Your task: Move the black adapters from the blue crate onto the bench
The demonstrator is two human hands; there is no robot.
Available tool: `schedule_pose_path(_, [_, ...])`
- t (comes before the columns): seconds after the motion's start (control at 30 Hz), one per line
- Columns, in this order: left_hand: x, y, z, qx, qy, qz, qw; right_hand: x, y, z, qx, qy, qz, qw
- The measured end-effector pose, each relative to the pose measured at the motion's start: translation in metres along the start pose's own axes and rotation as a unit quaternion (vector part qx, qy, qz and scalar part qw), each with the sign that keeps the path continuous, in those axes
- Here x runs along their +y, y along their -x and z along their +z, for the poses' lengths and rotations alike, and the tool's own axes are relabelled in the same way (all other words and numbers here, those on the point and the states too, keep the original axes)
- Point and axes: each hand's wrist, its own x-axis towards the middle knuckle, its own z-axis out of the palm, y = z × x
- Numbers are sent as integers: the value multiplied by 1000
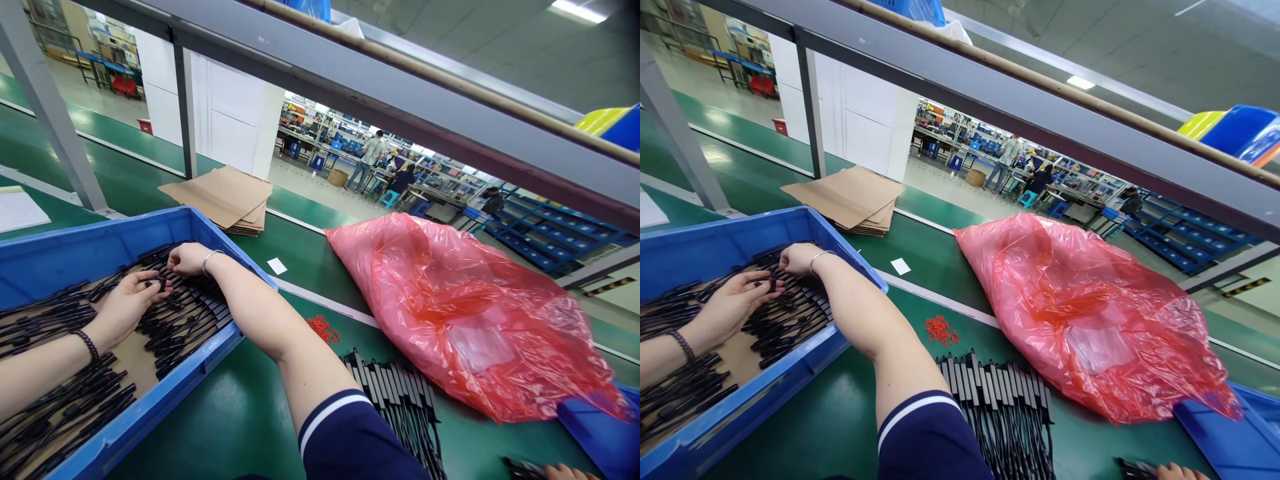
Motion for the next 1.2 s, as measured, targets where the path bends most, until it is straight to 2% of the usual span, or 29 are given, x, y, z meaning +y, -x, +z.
schedule_pose_path(0.1, [3, 4, 5, 20, 29, 6, 999, -4, 6, -1, 32, -31, 15, 999])
schedule_pose_path(0.2, [4, 10, 9, 43, 40, 11, 998, -4, 9, 4, 52, -75, 2, 996])
schedule_pose_path(0.23, [4, 9, 9, 39, 41, 9, 998, -2, 7, 7, 53, -94, -7, 994])
schedule_pose_path(0.27, [4, 8, 8, 8, 40, 17, 999, 0, 4, 9, 52, -113, -17, 992])
schedule_pose_path(0.37, [4, 5, 5, 11, 35, 20, 999, 5, -3, 13, 51, -158, -46, 985])
schedule_pose_path(0.6, [-2, 8, 3, 15, 50, 17, 998, 6, 1, 18, 28, -218, -29, 975])
schedule_pose_path(1.03, [1, 9, 6, 11, 60, -6, 998, 8, 0, 19, -23, -228, -46, 972])
schedule_pose_path(1.2, [-2, 7, 7, 32, 68, -6, 997, 7, 1, 20, -38, -242, -41, 969])
